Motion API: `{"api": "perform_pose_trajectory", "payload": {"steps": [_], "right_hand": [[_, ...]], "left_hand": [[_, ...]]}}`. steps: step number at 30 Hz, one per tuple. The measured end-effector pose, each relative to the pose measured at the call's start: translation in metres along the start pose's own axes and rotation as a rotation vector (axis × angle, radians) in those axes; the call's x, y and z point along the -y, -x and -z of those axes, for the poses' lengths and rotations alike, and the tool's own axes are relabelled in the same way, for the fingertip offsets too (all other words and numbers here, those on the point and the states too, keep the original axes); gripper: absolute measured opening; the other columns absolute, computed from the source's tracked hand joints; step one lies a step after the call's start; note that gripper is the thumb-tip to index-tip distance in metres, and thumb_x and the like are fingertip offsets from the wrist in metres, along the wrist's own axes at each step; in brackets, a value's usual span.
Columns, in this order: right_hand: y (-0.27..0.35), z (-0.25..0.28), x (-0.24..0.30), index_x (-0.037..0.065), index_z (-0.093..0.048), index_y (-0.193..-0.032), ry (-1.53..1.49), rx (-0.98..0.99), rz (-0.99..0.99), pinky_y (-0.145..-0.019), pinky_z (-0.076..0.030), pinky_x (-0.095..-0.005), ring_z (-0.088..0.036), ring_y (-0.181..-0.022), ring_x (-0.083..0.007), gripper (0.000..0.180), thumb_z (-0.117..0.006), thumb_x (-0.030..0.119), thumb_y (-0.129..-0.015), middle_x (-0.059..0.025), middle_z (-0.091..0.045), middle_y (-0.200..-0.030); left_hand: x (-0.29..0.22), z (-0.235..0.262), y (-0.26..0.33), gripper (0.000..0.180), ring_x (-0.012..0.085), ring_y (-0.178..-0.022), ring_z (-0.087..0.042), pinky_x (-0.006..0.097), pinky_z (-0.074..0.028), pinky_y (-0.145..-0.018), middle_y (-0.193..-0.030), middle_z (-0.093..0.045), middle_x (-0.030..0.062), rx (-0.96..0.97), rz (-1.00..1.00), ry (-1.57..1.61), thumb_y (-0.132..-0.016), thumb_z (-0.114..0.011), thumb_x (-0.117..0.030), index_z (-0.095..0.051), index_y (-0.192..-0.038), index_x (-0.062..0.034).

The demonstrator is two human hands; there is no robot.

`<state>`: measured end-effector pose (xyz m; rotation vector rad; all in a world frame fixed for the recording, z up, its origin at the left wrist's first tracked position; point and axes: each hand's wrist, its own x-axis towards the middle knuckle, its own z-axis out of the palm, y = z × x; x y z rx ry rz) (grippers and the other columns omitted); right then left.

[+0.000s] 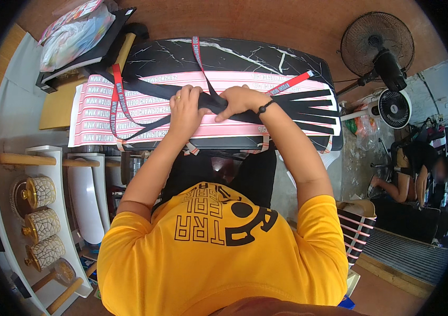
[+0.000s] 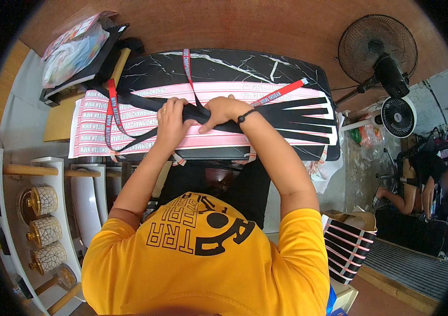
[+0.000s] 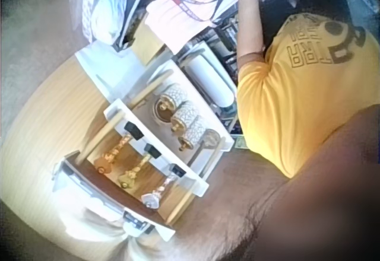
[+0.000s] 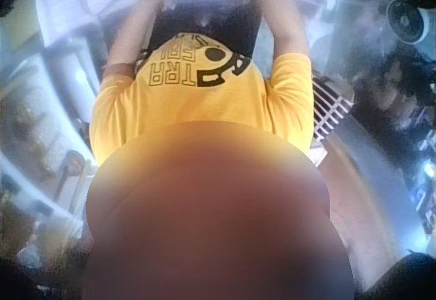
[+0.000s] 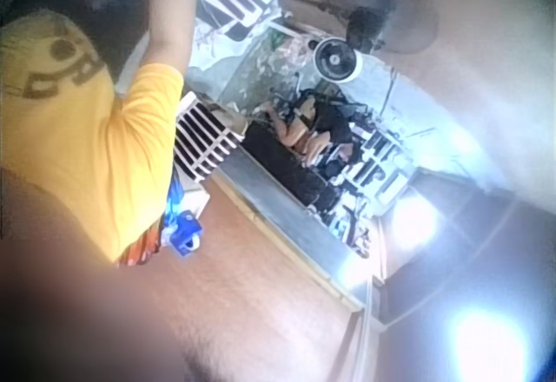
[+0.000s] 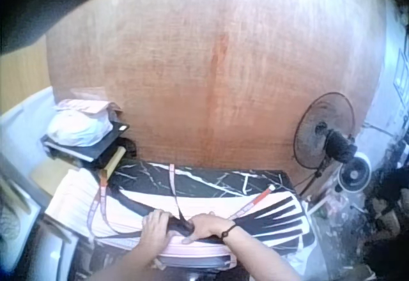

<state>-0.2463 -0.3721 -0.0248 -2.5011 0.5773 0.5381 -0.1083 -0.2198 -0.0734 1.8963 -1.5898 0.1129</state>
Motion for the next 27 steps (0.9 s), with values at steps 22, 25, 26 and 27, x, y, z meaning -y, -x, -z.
{"api": "perform_pose_trajectory", "payload": {"steps": [22, 25, 26, 27], "right_hand": [[0.116, 0.199, 0.052, 0.006, -0.057, -0.119, -0.183, -0.734, -0.123, -0.041, -0.043, -0.0328, -0.053, -0.045, -0.0172, 0.033, -0.066, 0.021, -0.091, -0.0055, -0.062, -0.069], [0.145, 0.231, 0.066, 0.012, -0.062, -0.117, -0.177, -0.607, -0.219, -0.049, -0.039, -0.0276, -0.044, -0.056, -0.0103, 0.025, -0.056, 0.010, -0.093, 0.0048, -0.047, -0.068], [0.150, 0.235, 0.072, 0.012, -0.062, -0.115, -0.157, -0.586, -0.226, -0.048, -0.038, -0.0277, -0.044, -0.055, -0.0103, 0.024, -0.056, 0.010, -0.093, 0.0045, -0.047, -0.068], [0.154, 0.238, 0.077, 0.012, -0.062, -0.114, -0.135, -0.564, -0.231, -0.047, -0.038, -0.0279, -0.044, -0.055, -0.0104, 0.022, -0.056, 0.010, -0.093, 0.0042, -0.047, -0.068]], "left_hand": [[0.039, -0.024, 0.017, 0.034, 0.0262, -0.113, -0.058, 0.039, -0.044, -0.100, -0.116, -0.060, 0.0111, 0.067, 0.079, 0.663, -0.084, -0.073, -0.014, -0.060, -0.114, -0.0055], [0.055, -0.043, 0.011, 0.039, 0.0192, -0.114, -0.057, 0.035, -0.045, -0.101, -0.116, -0.058, 0.0072, 0.020, 0.248, 0.768, -0.090, -0.070, -0.013, -0.052, -0.124, -0.0048], [0.058, -0.048, 0.012, 0.039, 0.0191, -0.114, -0.057, 0.035, -0.045, -0.101, -0.116, -0.058, 0.0077, -0.039, 0.206, 0.824, -0.090, -0.069, -0.012, -0.052, -0.123, -0.0044], [0.058, -0.052, 0.013, 0.038, 0.0191, -0.114, -0.056, 0.034, -0.045, -0.101, -0.116, -0.058, 0.0083, -0.055, 0.242, 0.878, -0.090, -0.069, -0.011, -0.051, -0.123, -0.0040]]}}
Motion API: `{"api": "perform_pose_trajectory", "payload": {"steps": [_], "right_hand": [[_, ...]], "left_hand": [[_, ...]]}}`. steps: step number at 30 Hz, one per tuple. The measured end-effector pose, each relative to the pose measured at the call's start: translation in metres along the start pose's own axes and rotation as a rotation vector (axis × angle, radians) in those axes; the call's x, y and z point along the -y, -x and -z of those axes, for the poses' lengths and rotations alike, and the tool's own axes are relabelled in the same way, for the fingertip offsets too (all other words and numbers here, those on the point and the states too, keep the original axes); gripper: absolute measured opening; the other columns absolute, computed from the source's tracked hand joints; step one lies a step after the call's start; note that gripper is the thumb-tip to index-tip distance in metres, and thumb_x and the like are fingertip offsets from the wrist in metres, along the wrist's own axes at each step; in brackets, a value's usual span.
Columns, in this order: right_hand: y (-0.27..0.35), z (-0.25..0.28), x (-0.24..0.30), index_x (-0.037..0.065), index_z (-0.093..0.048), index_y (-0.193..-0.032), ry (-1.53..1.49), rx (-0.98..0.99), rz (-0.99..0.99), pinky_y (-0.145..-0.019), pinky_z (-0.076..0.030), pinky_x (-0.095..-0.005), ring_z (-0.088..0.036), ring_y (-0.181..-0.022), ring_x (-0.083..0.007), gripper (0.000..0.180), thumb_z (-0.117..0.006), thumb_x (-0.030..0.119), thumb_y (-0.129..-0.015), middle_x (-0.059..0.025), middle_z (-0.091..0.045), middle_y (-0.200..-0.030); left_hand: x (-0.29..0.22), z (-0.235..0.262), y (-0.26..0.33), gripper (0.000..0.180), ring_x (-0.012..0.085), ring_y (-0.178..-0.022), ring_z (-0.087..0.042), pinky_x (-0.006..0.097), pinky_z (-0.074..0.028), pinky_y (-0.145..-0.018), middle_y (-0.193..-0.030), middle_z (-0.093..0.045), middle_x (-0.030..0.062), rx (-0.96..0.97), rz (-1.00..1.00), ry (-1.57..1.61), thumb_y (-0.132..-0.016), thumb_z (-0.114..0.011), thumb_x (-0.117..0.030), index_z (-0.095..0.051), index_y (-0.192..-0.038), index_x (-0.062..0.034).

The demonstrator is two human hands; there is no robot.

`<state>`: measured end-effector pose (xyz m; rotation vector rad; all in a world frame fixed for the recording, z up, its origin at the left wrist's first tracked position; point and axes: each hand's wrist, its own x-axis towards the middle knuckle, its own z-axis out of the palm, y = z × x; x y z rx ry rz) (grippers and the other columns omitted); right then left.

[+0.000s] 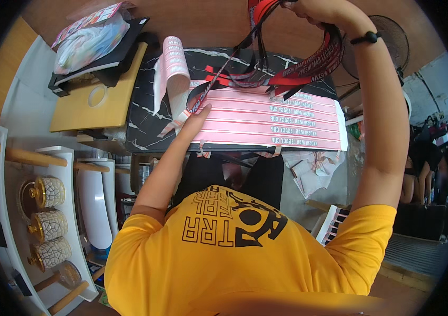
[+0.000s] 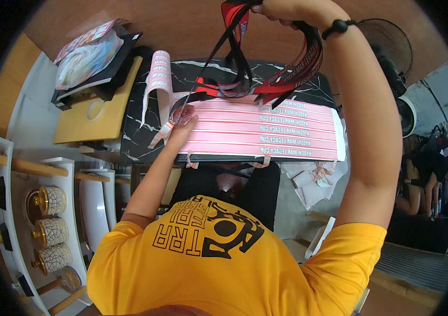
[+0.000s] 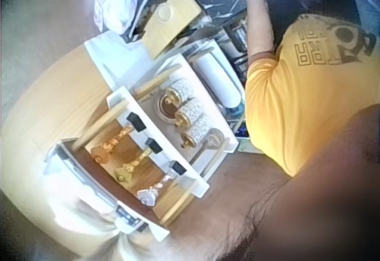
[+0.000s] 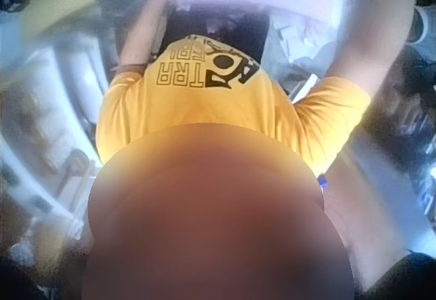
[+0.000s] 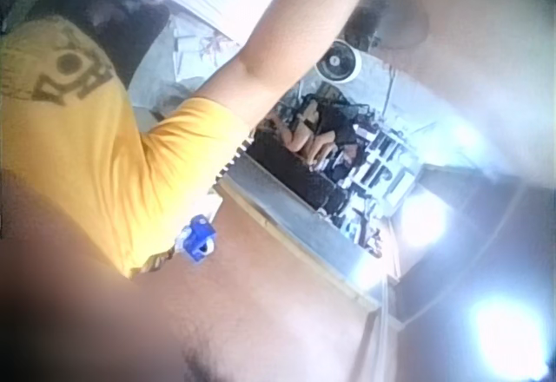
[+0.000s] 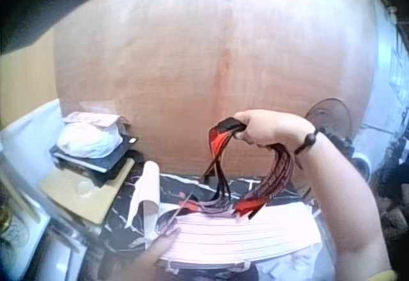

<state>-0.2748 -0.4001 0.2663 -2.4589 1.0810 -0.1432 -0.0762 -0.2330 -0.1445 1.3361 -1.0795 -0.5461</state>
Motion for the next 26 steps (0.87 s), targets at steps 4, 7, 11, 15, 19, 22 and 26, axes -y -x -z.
{"api": "perform_pose_trajectory", "payload": {"steps": [4, 7, 11, 15, 19, 22, 26], "right_hand": [[0.017, 0.033, 0.018, 0.010, -0.062, -0.107, 0.057, 0.025, 0.030, -0.044, -0.033, -0.0274, -0.040, -0.051, -0.0097, 0.018, -0.053, 0.006, -0.092, 0.0034, -0.045, -0.065], [0.023, 0.051, 0.031, 0.010, -0.062, -0.107, 0.020, 0.014, -0.105, -0.043, -0.030, -0.0262, -0.037, -0.049, -0.0092, 0.026, -0.049, -0.002, -0.087, 0.0041, -0.043, -0.065], [0.030, 0.054, 0.035, 0.011, -0.060, -0.103, 0.059, 0.092, -0.157, -0.046, -0.033, -0.0266, -0.039, -0.052, -0.0091, 0.025, -0.050, -0.003, -0.085, 0.0045, -0.044, -0.066], [0.029, 0.049, 0.033, 0.011, -0.059, -0.098, 0.070, 0.195, -0.095, -0.048, -0.036, -0.0272, -0.042, -0.053, -0.0097, 0.018, -0.053, 0.000, -0.085, 0.0040, -0.045, -0.067], [0.017, 0.034, 0.020, 0.009, -0.058, -0.099, 0.046, 0.133, -0.124, -0.047, -0.036, -0.0270, -0.043, -0.053, -0.0099, 0.018, -0.053, -0.001, -0.085, 0.0037, -0.046, -0.067], [0.009, 0.032, 0.014, 0.009, -0.057, -0.099, 0.048, 0.182, -0.108, -0.047, -0.036, -0.0263, -0.043, -0.053, -0.0097, 0.021, -0.053, -0.003, -0.082, 0.0036, -0.046, -0.068], [-0.002, 0.028, 0.006, 0.009, -0.059, -0.106, -0.006, 0.262, -0.062, -0.048, -0.038, -0.0261, -0.044, -0.054, -0.0102, 0.026, -0.055, -0.003, -0.083, 0.0027, -0.047, -0.070]], "left_hand": [[-0.001, 0.002, -0.001, 0.037, 0.0186, -0.114, -0.054, 0.033, -0.044, -0.101, -0.118, -0.055, 0.0102, 0.079, 0.061, -0.043, -0.088, -0.069, -0.009, -0.051, -0.120, -0.0016], [-0.006, 0.005, -0.004, 0.038, 0.0180, -0.110, -0.056, 0.032, -0.044, -0.100, -0.118, -0.055, 0.0103, 0.100, -0.026, -0.017, -0.088, -0.070, -0.009, -0.052, -0.120, -0.0011], [-0.006, 0.003, -0.002, 0.037, 0.0179, -0.109, -0.058, 0.032, -0.045, -0.100, -0.118, -0.056, 0.0098, 0.069, -0.020, -0.002, -0.087, -0.071, -0.008, -0.054, -0.118, -0.0008], [-0.003, 0.002, -0.003, 0.035, 0.0180, -0.109, -0.059, 0.032, -0.047, -0.098, -0.118, -0.058, 0.0091, 0.021, -0.027, 0.131, -0.087, -0.071, -0.007, -0.055, -0.117, -0.0007], [-0.014, 0.002, 0.000, 0.032, 0.0185, -0.107, -0.060, 0.032, -0.048, -0.096, -0.116, -0.059, 0.0094, 0.024, -0.130, 0.003, -0.087, -0.071, -0.006, -0.057, -0.115, -0.0005], [-0.035, 0.006, 0.004, 0.026, 0.0229, -0.104, -0.061, 0.034, -0.049, -0.093, -0.111, -0.061, 0.0109, 0.080, -0.244, -0.172, -0.084, -0.073, -0.007, -0.061, -0.107, 0.0002], [-0.070, 0.008, 0.023, 0.022, 0.0257, -0.106, -0.060, 0.041, -0.042, -0.101, -0.104, -0.065, 0.0110, 0.244, -0.404, -0.265, -0.083, -0.075, -0.017, -0.067, -0.102, -0.0074]]}}
